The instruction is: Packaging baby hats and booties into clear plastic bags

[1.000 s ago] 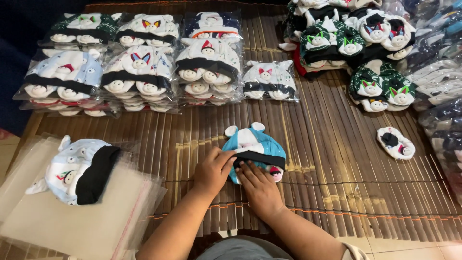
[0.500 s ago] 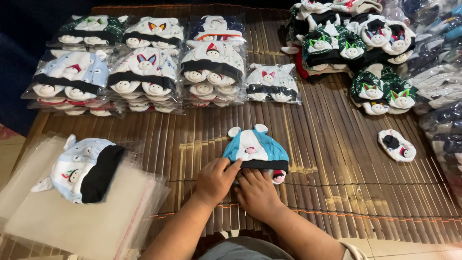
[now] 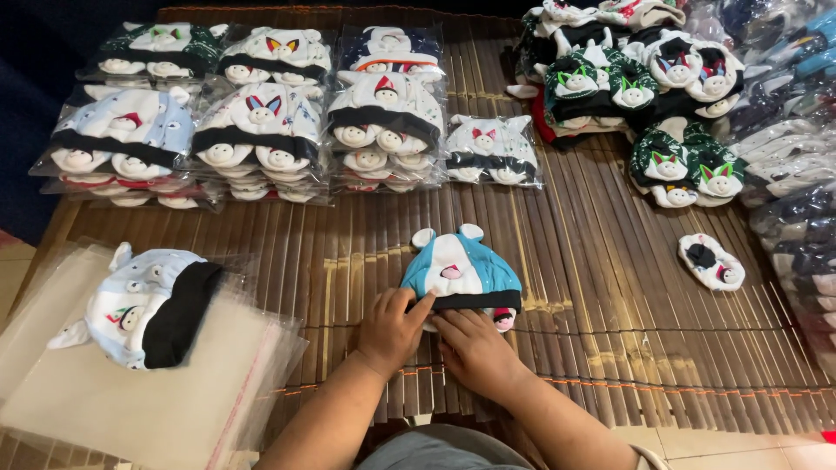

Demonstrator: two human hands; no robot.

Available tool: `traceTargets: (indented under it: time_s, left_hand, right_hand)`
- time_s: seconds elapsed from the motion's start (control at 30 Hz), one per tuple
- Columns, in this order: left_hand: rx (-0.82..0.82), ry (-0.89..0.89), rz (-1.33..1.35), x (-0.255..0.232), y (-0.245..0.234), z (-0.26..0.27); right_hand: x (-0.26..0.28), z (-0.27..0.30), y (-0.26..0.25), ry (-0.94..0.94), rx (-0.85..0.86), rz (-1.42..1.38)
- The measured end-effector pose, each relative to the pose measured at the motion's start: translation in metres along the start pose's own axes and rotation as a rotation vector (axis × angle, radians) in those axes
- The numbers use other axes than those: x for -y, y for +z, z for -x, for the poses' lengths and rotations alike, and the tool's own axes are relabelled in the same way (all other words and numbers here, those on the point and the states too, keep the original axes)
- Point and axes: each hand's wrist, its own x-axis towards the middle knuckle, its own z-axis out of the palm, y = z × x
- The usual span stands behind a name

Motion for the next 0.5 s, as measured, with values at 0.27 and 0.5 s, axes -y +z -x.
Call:
traceTargets:
  time_s: [0.27,0.5]
  left_hand:
    - [0.029,0.020,0.018,-0.002,-0.006,-0.005]
    - [-0.183,0.174,-0.077,0.011,0.017,-0.004]
  right_hand:
    - [-0.007,0.009,-0.059,0.007,-0.175,-0.148]
    - [-0.091,0.034,-0.050,0.063,-0.163,0.219]
